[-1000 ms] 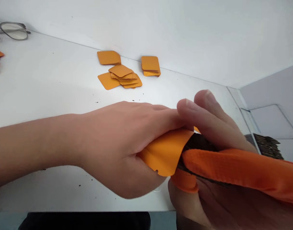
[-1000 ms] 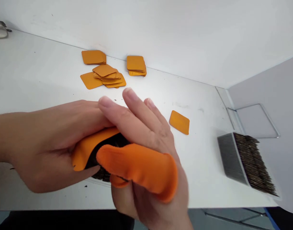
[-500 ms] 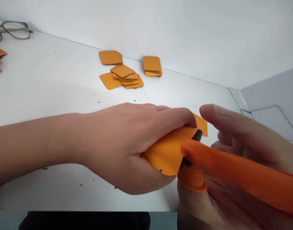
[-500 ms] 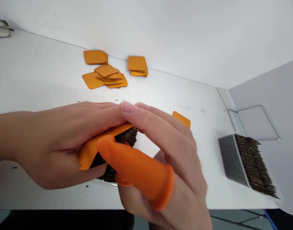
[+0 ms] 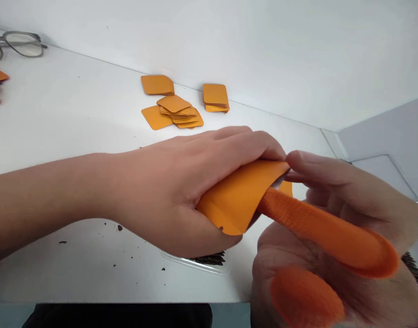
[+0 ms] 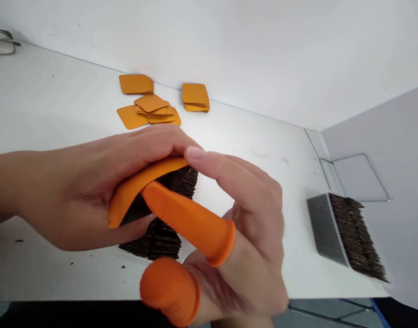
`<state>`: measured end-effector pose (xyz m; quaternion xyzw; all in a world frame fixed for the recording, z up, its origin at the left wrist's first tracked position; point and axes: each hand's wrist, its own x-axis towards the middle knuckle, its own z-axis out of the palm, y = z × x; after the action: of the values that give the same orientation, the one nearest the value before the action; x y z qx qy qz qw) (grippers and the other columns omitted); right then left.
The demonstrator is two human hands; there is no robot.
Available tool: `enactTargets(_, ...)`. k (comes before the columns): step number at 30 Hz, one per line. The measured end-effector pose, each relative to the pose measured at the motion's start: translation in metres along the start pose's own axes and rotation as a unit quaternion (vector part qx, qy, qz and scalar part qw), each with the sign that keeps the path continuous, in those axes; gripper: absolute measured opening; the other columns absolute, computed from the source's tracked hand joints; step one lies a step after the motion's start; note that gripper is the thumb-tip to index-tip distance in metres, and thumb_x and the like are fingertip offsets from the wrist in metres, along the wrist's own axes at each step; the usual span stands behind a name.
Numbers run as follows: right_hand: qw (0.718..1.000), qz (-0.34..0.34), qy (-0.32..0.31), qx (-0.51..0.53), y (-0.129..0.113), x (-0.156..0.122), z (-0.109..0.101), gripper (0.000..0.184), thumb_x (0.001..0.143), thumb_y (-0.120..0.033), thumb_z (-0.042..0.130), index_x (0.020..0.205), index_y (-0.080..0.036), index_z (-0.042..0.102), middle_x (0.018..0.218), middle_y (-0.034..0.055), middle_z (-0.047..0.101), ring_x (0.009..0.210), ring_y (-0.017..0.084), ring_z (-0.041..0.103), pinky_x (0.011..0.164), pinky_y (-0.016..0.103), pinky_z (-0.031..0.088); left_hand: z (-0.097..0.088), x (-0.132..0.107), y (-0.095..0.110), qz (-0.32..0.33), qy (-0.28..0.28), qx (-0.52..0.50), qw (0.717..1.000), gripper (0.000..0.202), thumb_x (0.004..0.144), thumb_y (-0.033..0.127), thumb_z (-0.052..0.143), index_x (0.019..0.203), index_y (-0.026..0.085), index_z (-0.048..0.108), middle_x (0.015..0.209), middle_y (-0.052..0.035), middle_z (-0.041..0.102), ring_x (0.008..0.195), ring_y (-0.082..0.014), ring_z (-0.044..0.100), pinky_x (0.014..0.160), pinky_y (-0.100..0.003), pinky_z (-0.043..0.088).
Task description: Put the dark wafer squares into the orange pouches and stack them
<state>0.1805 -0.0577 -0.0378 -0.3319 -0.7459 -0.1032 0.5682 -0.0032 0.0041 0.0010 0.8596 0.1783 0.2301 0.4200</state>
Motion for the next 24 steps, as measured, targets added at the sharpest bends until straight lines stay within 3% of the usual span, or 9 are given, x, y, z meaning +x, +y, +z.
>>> enactTargets(2,1.000,-0.001,0.005,0.010,-0.001,0.001,0.004,0.020,0.102,-0.037,0.049,0.117,-0.034,0.063,0.125,-0.0024,0.069,0.105,0.026,0.067,0.078,0.047,0.056,0.001,-0.001,0.000,-0.008,-0.003,-0.001,1.000,0.037,0.079,0.023,0.058,0.116,0.025,0.051,0.110,-0.0020,0.065,0.108,-0.0215,0.062,0.081,-0.028,0.054)
enactTargets(6,0.993,0.111,0.028,0.015,-0.011,0.002,0.002,0.038,0.102,-0.026,0.033,0.112,-0.035,0.068,0.131,-0.0094,0.062,0.129,0.021,0.057,0.097,0.043,0.049,0.003,-0.003,-0.002,-0.010,0.022,-0.025,0.999,0.044,0.082,0.016,0.053,0.124,0.025,0.048,0.113,-0.0023,0.064,0.106,-0.0195,0.063,0.084,-0.030,0.055)
enactTargets(9,0.987,0.149,0.056,0.035,-0.012,-0.001,0.000,0.043,0.103,-0.034,0.028,0.109,-0.036,0.071,0.134,-0.0093,0.062,0.132,0.023,0.055,0.098,0.045,0.047,0.003,-0.002,-0.003,0.001,0.037,-0.024,0.999,0.045,0.082,0.014,0.052,0.125,0.024,0.048,0.114,-0.0038,0.064,0.109,-0.0214,0.062,0.087,-0.032,0.055)
enactTargets(11,0.986,0.151,0.054,0.042,-0.007,-0.003,0.001,0.039,0.104,-0.042,0.036,0.115,-0.035,0.072,0.133,-0.0059,0.064,0.128,0.026,0.058,0.098,0.048,0.048,0.001,-0.001,-0.004,0.005,0.044,-0.011,0.999,0.043,0.083,0.017,0.052,0.126,0.024,0.048,0.116,-0.0045,0.063,0.114,-0.0232,0.061,0.090,-0.034,0.055)
enactTargets(13,0.993,0.067,0.078,0.065,0.002,-0.004,0.003,0.044,0.100,-0.052,0.044,0.116,-0.026,0.075,0.125,0.0024,0.068,0.116,0.028,0.063,0.091,0.047,0.052,0.000,0.000,-0.006,0.012,0.037,0.006,0.999,0.042,0.084,0.019,0.052,0.125,0.024,0.048,0.119,-0.0050,0.062,0.117,-0.0240,0.059,0.096,-0.036,0.053)
enactTargets(15,0.995,0.039,0.048,0.079,0.010,-0.003,0.006,0.044,0.099,-0.050,0.049,0.120,-0.021,0.075,0.122,0.0077,0.070,0.113,0.030,0.064,0.092,0.049,0.053,0.000,0.001,-0.008,0.019,0.010,0.026,0.999,0.037,0.085,0.021,0.051,0.122,0.023,0.049,0.121,-0.0059,0.061,0.118,-0.0239,0.058,0.100,-0.037,0.050)
enactTargets(19,0.991,0.099,-0.041,0.078,0.014,-0.001,0.007,0.040,0.095,-0.039,0.056,0.131,-0.026,0.070,0.131,0.0080,0.066,0.120,0.034,0.061,0.097,0.056,0.050,0.002,0.002,-0.014,0.008,-0.014,0.035,0.999,0.025,0.088,0.027,0.050,0.112,0.021,0.048,0.121,-0.0070,0.059,0.115,-0.0241,0.055,0.101,-0.040,0.047)
enactTargets(22,0.986,0.134,-0.030,0.096,0.012,-0.003,0.007,0.042,0.085,-0.049,0.064,0.123,-0.033,0.074,0.123,0.0046,0.071,0.115,0.036,0.064,0.096,0.058,0.051,-0.002,0.004,-0.015,0.016,-0.025,0.005,1.000,0.011,0.092,0.026,0.042,0.101,0.020,0.045,0.114,-0.0068,0.059,0.106,-0.0211,0.058,0.094,-0.037,0.048)
enactTargets(24,0.983,0.148,-0.002,0.107,0.015,-0.008,0.006,0.053,0.070,-0.053,0.074,0.119,-0.034,0.076,0.115,0.0062,0.074,0.110,0.041,0.065,0.093,0.062,0.052,-0.009,0.004,-0.013,0.031,-0.042,-0.026,0.998,0.010,0.096,0.028,0.037,0.097,0.020,0.044,0.112,-0.0063,0.059,0.101,-0.0186,0.059,0.092,-0.034,0.048)
